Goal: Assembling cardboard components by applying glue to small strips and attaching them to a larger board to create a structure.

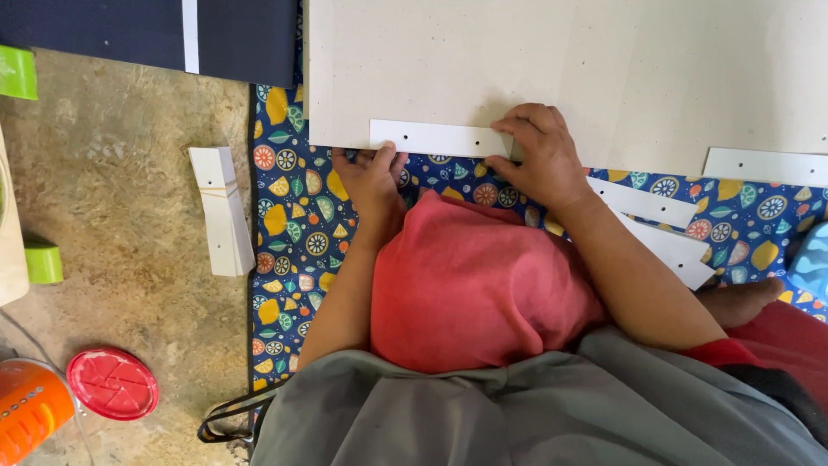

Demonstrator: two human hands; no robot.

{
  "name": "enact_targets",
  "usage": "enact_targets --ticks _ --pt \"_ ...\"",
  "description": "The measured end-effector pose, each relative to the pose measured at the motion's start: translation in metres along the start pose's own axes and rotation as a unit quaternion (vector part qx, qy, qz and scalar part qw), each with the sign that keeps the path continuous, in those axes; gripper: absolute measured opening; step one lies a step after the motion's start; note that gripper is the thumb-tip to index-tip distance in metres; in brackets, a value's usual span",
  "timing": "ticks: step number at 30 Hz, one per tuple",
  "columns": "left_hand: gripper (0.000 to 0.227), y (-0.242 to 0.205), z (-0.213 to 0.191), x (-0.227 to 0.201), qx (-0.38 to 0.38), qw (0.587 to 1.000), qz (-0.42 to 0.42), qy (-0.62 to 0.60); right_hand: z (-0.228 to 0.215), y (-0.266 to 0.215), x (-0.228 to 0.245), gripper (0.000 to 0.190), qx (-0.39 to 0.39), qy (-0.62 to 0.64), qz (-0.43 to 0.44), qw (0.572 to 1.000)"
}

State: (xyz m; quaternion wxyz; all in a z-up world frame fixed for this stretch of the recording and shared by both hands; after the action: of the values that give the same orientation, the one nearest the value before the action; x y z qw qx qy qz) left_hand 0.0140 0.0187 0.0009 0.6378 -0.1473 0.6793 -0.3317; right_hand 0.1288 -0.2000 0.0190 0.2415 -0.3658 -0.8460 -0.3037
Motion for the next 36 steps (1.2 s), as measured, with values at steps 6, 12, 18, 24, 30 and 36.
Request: enact_targets --ticks 6,12,18,24,30,36 --pt "0.1 0.005 -0.003 0.007 -0.002 1.0 0.009 -0.014 0.001 -0.007 0.002 0.031 -0.005 -0.02 -0.045 0.999" --pt "0.097 0.0 0.002 0.003 -0.011 1.0 0.017 0.001 -0.005 -0.002 0.006 0.021 0.002 -0.043 -0.071 0.997" --pt "0.1 0.004 0.001 0.007 -0.015 1.0 0.017 -0.005 -0.001 -0.004 -0.002 0.023 -0.015 -0.02 -0.053 0.998" --pt "0.096 0.004 0.001 0.007 -0.006 1.0 0.019 0.005 -0.005 0.001 0.007 0.026 -0.011 -0.021 -0.03 0.999" --pt "0.096 0.014 -0.004 0.014 -0.02 1.0 0.001 -0.002 -0.002 0.001 0.005 0.028 -0.009 -0.037 -0.048 0.998" --pt "0.098 0.013 -0.002 0.01 -0.014 1.0 -0.002 -0.014 -0.005 0.004 0.008 0.03 0.004 -0.023 -0.003 1.0"
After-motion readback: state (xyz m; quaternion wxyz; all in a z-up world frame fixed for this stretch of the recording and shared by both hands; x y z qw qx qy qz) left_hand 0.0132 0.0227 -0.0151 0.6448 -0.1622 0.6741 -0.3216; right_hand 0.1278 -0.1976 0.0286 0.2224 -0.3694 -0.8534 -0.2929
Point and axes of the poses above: each hand's wrist, its own y-axis towards the middle knuckle, its own z-axis out of the palm, x = y × z, the point moved 2 cm from there along y, towards the middle knuckle, and after that the axes turned 8 degrees about -x, right-handed, at the moved point
